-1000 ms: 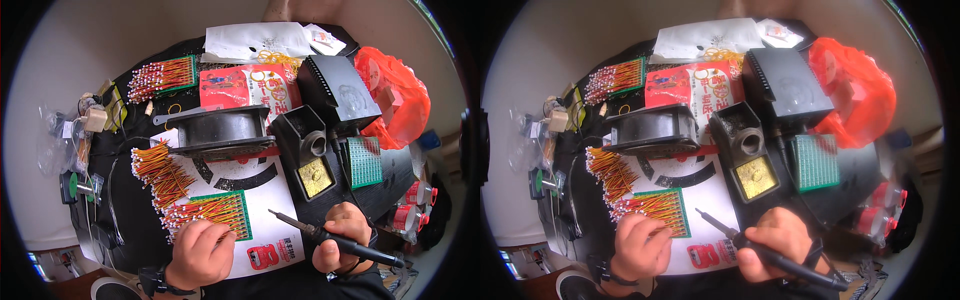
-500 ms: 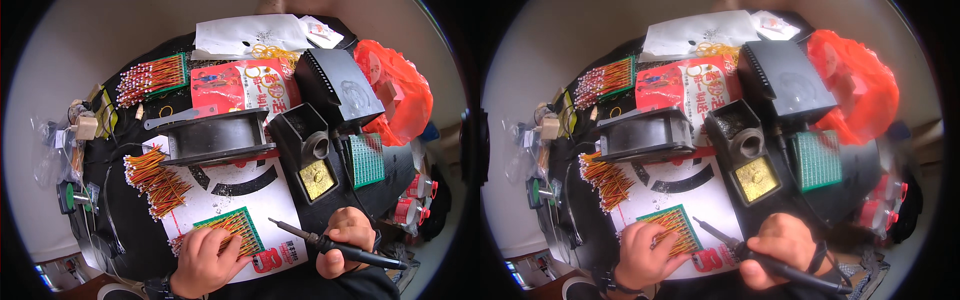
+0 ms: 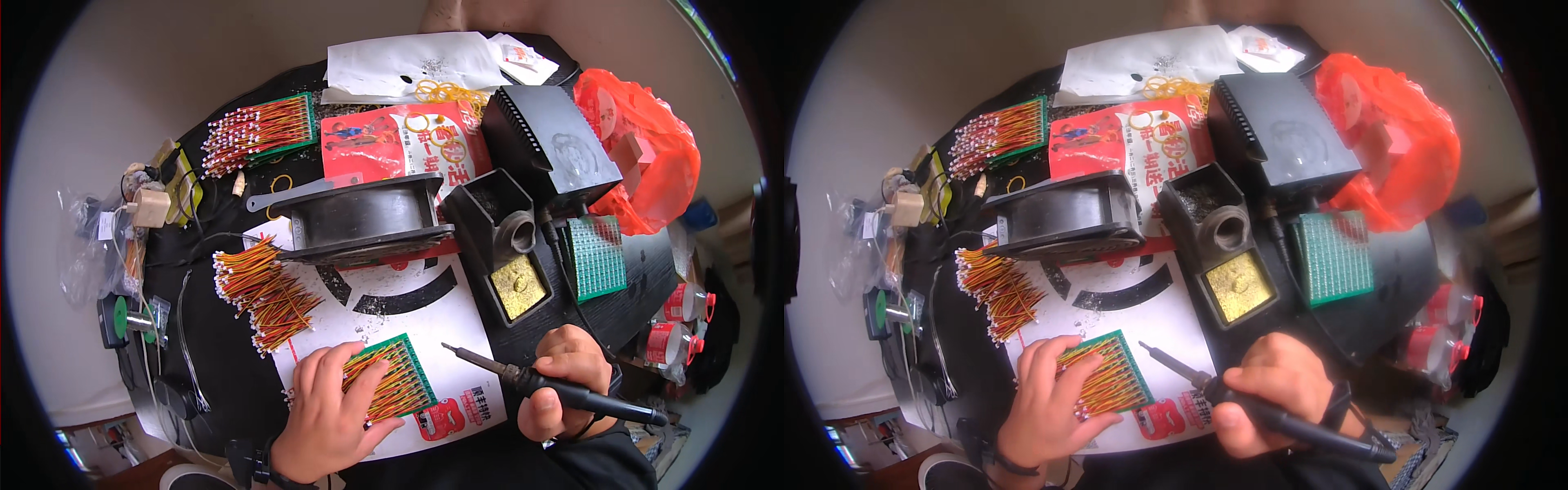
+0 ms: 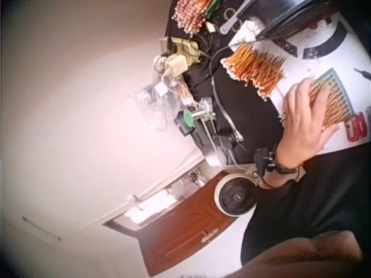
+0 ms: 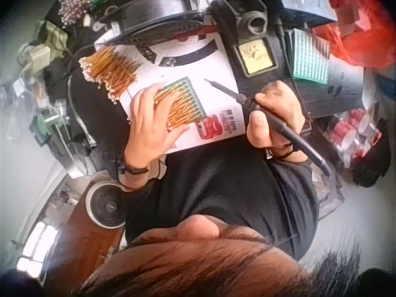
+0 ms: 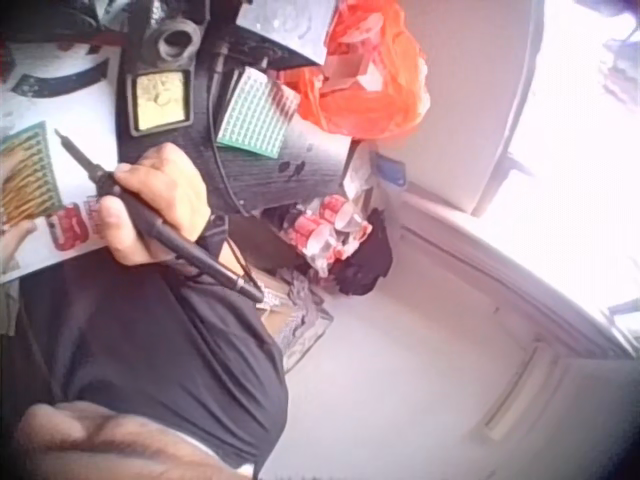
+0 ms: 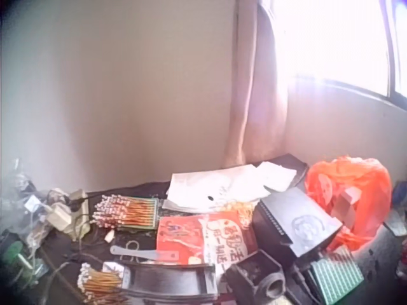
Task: Soldering various wires and electronic components onto a green printed circuit board.
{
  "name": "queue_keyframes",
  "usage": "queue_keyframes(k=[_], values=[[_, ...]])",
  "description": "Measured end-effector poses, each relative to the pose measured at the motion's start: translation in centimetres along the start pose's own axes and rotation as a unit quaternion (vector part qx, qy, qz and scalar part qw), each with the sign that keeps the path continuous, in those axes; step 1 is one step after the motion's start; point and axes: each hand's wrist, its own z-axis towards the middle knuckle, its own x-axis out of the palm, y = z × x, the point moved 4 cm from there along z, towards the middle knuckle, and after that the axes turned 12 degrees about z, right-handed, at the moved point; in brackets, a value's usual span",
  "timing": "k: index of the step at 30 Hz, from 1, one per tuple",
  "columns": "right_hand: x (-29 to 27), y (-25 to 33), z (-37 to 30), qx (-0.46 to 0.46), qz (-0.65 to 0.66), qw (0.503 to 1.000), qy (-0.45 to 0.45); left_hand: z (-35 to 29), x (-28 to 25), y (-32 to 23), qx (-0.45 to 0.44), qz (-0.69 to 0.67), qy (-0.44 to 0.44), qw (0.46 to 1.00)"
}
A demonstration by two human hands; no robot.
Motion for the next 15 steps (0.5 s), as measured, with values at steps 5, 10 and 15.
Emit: queue_keyframes(k=[5,10,15], values=[[0.16,-0.02,-0.09,-0.013,-0.002,1.000,-0.011,0.09,-0.16,-0.26,0.001,-0.002,-0.006,1.000],[-0.08,0.03,-0.22,-0.017,-0.003,1.000,-0.016,0.19,-0.28,-0.43,0.004,0.014,-0.021,1.000],[-0.33,-0.15,-0.50,-0.026,-0.003,1.000,-0.017,-0.32,-0.25,-0.68,-0.003,0.010,-0.041,0.999]])
